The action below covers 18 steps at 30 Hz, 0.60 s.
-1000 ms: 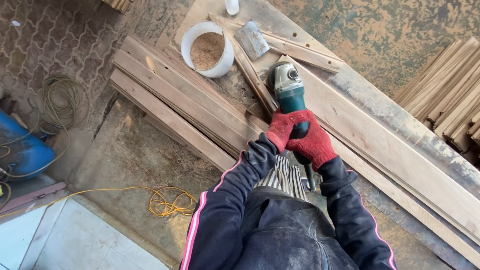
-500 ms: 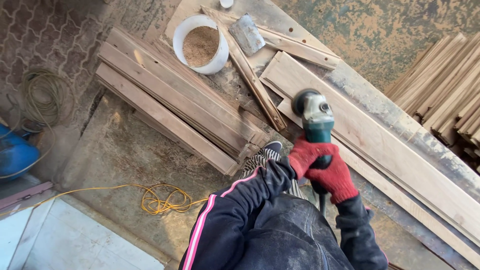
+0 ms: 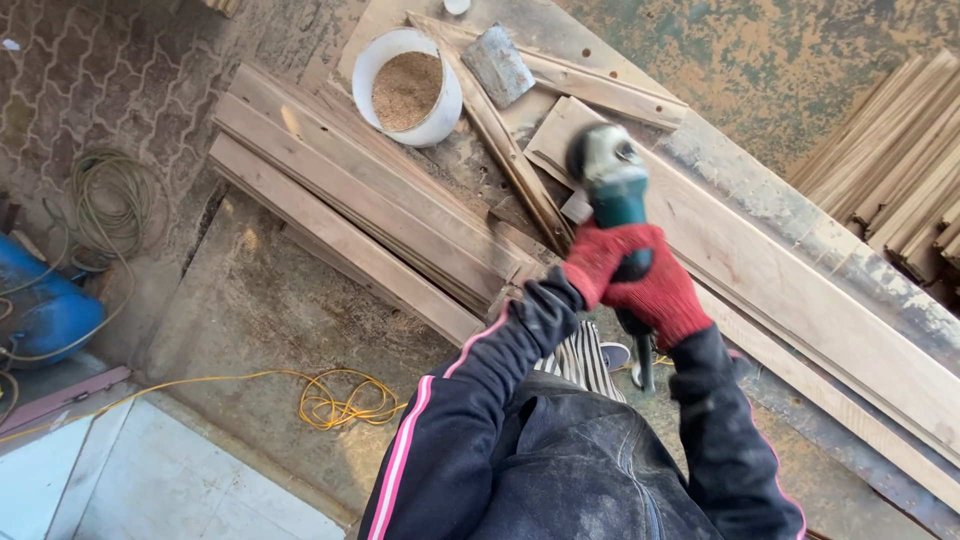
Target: Sanding a wooden plank using an angle grinder and then manually with a sanding block.
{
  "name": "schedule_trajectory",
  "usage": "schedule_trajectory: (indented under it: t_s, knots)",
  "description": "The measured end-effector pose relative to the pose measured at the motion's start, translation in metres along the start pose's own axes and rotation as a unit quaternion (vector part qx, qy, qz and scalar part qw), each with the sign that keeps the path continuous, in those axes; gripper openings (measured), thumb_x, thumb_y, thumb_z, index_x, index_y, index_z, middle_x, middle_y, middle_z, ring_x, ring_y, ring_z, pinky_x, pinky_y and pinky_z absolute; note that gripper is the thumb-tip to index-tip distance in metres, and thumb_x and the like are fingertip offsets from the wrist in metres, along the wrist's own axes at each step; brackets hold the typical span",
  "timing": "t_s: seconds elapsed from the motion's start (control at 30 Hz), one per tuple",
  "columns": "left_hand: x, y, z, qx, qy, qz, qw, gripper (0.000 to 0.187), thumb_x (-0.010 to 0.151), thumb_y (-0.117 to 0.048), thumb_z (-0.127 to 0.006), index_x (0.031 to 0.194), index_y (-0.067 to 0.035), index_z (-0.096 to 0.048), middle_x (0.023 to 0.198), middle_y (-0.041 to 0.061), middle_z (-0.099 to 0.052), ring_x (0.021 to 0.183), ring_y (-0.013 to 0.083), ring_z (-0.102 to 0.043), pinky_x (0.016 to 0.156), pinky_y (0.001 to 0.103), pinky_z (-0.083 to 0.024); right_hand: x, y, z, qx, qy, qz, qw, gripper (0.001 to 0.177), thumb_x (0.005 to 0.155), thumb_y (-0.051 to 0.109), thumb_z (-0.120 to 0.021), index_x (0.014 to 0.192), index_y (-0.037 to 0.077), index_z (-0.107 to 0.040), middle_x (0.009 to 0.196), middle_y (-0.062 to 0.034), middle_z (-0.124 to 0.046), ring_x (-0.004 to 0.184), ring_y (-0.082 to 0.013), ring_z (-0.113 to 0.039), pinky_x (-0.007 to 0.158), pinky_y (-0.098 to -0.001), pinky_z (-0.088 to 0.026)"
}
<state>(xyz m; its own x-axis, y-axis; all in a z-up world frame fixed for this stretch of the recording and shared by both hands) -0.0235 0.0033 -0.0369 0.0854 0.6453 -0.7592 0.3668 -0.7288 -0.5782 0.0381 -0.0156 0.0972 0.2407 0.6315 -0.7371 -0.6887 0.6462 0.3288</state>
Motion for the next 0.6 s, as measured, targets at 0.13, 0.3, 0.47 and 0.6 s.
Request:
schedule_trajectory:
  t_s: [0.13, 0.3, 0.47, 0.6]
  knots:
    - [-0.066, 0.016, -0.057, 0.048, 0.066, 0.089, 0.993, 0.061, 0.053, -0.024, -0.092, 0.11, -0.014, -0.074, 0.09, 0.015, -0.074, 0.093, 0.0342, -0.073, 0.083, 0.047, -0.057, -0.015, -0.089, 0.007, 0.062, -0.034, -0.071, 0.995, 0.09, 0.051, 0.036, -0.091, 0.131, 0.013, -0.054, 0.118, -0.0254, -0.069, 0.12, -0.0428, -0.062, 0.105, -0.0532, -0.048]
    - [-0.08, 0.062, -0.099, 0.076, 0.114, 0.12, 0.983, 0.063, 0.05, -0.019, -0.09, 0.11, -0.012, -0.071, 0.087, 0.014, -0.072, 0.093, 0.0333, -0.072, 0.088, 0.045, -0.055, -0.011, -0.183, 0.006, 0.077, -0.082, -0.111, 0.987, 0.084, 0.052, 0.036, -0.092, 0.126, 0.013, -0.058, 0.112, -0.0217, -0.071, 0.115, -0.0395, -0.065, 0.1, -0.0507, -0.05]
    - [-0.058, 0.027, -0.079, 0.064, 0.076, 0.106, 0.989, 0.064, 0.052, -0.021, -0.091, 0.112, -0.011, -0.072, 0.093, 0.018, -0.073, 0.095, 0.0366, -0.072, 0.083, 0.048, -0.057, -0.009, -0.103, 0.014, 0.105, -0.054, -0.057, 0.991, 0.086, 0.049, 0.033, -0.093, 0.125, 0.009, -0.06, 0.116, -0.0262, -0.068, 0.119, -0.0437, -0.062, 0.103, -0.0545, -0.049]
    - [-0.014, -0.012, -0.047, 0.004, 0.019, 0.081, 0.997, 0.063, 0.053, -0.02, -0.093, 0.112, -0.009, -0.072, 0.09, 0.019, -0.072, 0.091, 0.0353, -0.073, 0.079, 0.047, -0.058, 0.017, -0.028, 0.017, 0.084, -0.032, -0.006, 0.996, 0.081, 0.051, 0.034, -0.09, 0.123, 0.01, -0.062, 0.118, -0.0244, -0.069, 0.12, -0.0424, -0.062, 0.104, -0.0538, -0.05]
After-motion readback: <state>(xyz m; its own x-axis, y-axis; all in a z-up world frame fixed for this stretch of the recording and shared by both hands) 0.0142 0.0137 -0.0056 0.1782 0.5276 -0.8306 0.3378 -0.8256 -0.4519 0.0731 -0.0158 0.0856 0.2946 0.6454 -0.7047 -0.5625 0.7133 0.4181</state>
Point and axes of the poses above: each hand's wrist, its own x-axis towards the middle knuckle, its own z-axis out of the back of the hand, y = z × x, the point moved 4 cm from there along x, towards the middle knuckle
